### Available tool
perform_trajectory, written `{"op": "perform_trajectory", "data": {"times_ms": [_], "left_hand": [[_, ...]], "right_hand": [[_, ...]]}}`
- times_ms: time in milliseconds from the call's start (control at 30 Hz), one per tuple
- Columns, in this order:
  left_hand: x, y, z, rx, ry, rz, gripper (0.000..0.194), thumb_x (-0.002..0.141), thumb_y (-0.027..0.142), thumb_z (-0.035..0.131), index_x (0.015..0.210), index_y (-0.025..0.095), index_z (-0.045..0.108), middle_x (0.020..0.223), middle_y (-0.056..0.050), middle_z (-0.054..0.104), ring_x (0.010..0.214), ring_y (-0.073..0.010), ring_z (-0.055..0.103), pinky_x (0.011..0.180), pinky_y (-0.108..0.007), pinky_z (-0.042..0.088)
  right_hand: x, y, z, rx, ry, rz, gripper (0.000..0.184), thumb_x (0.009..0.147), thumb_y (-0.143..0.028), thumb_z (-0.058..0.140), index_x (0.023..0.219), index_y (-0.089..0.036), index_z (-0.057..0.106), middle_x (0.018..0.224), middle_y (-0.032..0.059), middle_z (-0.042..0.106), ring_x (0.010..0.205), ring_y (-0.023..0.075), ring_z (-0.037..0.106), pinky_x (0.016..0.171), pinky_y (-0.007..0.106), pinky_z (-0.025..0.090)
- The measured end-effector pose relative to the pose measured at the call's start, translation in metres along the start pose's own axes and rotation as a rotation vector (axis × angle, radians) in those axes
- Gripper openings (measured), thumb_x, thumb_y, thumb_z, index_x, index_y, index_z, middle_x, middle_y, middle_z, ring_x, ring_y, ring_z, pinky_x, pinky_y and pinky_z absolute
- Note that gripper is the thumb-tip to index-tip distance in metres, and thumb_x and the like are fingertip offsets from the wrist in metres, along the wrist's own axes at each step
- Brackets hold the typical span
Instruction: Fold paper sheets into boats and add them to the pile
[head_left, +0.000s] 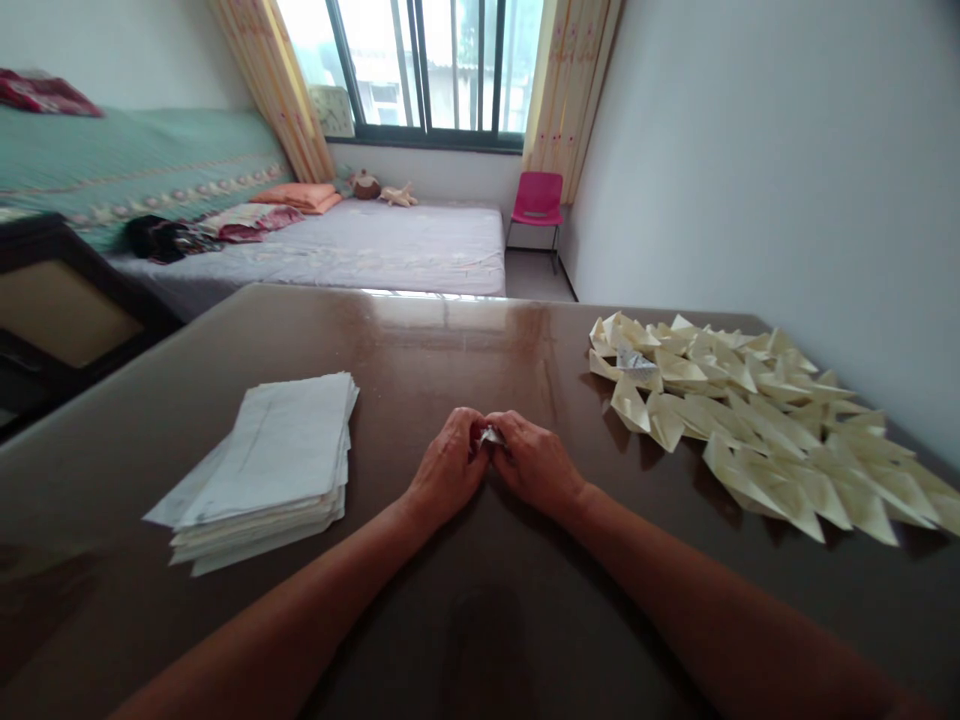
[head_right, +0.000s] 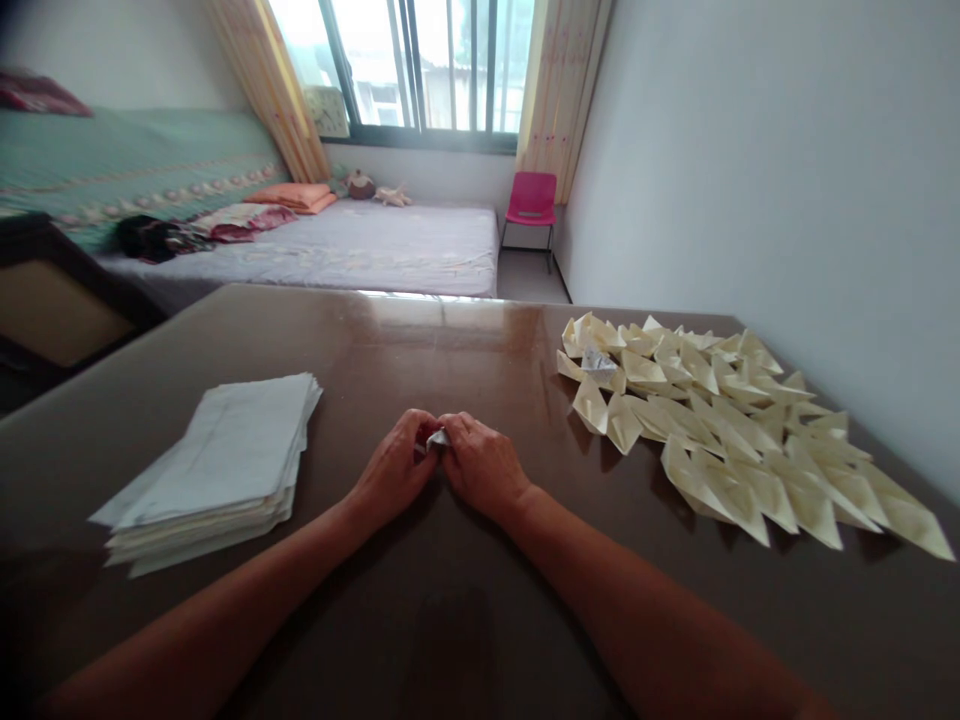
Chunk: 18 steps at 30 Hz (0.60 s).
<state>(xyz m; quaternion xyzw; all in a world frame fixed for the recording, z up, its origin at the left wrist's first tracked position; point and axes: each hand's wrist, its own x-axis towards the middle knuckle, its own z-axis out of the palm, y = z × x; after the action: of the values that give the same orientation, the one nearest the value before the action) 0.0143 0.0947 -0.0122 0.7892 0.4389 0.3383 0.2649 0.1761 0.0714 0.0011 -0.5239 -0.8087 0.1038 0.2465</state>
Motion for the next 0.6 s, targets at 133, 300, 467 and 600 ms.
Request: {"op": "perform_trajectory", "data": {"times_ms": [133, 300, 467, 600], "left_hand": [[0.005, -0.009, -0.002, 0.068, -0.002, 0.013, 0.022, 0.072, 0.009, 0.051, 0.089, 0.021, 0.045, 0.084, 0.001, 0.052, 0.073, -0.0137, 0.052, 0.066, -0.026, 0.044], [0.007, -0.009, -0.007, 0.218, -0.058, 0.069, 0.014, 0.075, 0.011, 0.051, 0.084, 0.022, 0.049, 0.085, 0.0, 0.053, 0.075, -0.0159, 0.052, 0.066, -0.027, 0.043], [0.004, -0.012, -0.012, 0.252, -0.137, 0.158, 0.011, 0.082, 0.016, 0.051, 0.086, 0.023, 0.058, 0.092, -0.002, 0.059, 0.085, -0.017, 0.056, 0.075, -0.028, 0.045], [0.003, -0.016, -0.019, 0.19, -0.218, 0.272, 0.017, 0.09, 0.022, 0.048, 0.093, 0.023, 0.065, 0.098, -0.004, 0.064, 0.094, -0.0172, 0.057, 0.085, -0.03, 0.046]], "right_hand": [[0.002, 0.01, 0.007, 0.11, 0.038, 0.122, 0.035, 0.079, -0.015, 0.051, 0.113, -0.02, 0.045, 0.093, 0.0022, 0.063, 0.08, 0.0168, 0.061, 0.073, 0.025, 0.044], [0.002, 0.018, 0.006, 0.078, 0.023, 0.124, 0.017, 0.079, -0.015, 0.053, 0.094, -0.023, 0.054, 0.092, -0.0001, 0.06, 0.073, 0.013, 0.057, 0.067, 0.022, 0.041], [0.001, 0.029, -0.007, 0.06, -0.049, -0.032, 0.014, 0.085, -0.017, 0.053, 0.093, -0.023, 0.062, 0.101, 0.0014, 0.061, 0.089, 0.0133, 0.057, 0.076, 0.022, 0.042], [0.002, 0.04, -0.017, 0.064, -0.124, -0.176, 0.016, 0.087, -0.02, 0.055, 0.098, -0.024, 0.067, 0.107, 0.0029, 0.063, 0.099, 0.015, 0.055, 0.085, 0.026, 0.043]]}}
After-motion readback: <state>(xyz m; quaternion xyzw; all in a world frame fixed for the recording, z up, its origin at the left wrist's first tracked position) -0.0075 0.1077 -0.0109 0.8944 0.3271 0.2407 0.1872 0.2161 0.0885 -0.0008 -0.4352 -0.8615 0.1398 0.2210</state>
